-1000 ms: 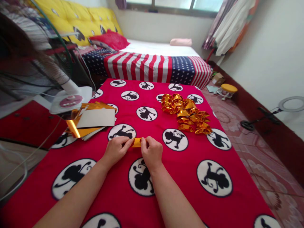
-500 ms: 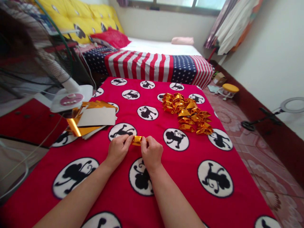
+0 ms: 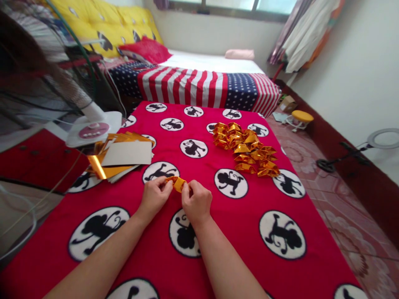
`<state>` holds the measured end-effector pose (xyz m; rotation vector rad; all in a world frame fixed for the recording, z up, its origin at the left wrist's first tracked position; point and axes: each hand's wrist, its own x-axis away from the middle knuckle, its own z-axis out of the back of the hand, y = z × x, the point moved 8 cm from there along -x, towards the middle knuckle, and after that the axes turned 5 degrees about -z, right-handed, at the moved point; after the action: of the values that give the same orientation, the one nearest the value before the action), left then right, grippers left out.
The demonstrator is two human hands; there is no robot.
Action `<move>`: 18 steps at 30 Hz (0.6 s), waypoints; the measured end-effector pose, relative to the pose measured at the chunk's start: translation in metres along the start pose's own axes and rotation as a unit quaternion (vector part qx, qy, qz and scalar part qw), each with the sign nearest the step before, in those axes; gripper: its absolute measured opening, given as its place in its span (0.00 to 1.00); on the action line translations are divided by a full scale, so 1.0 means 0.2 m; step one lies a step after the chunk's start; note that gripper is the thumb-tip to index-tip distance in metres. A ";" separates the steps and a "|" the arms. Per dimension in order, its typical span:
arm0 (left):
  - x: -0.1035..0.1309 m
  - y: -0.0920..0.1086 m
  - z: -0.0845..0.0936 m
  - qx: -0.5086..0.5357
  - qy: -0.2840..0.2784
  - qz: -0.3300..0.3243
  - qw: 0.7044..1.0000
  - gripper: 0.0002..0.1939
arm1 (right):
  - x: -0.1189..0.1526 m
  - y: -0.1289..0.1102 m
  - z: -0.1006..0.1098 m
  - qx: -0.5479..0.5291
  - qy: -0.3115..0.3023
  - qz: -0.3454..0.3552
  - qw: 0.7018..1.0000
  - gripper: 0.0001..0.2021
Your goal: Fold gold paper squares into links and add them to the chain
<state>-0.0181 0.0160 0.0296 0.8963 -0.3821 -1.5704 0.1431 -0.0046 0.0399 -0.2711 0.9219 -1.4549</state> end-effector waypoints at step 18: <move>-0.02 0.00 0.05 -0.009 0.003 0.008 1.000 0.24 | 0.00 -0.02 -0.01 -0.023 -0.030 0.013 0.999 0.14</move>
<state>-0.0249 0.0174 0.0375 0.8817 -0.3685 -1.5535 0.1386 -0.0049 0.0414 -0.3335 0.9077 -1.3949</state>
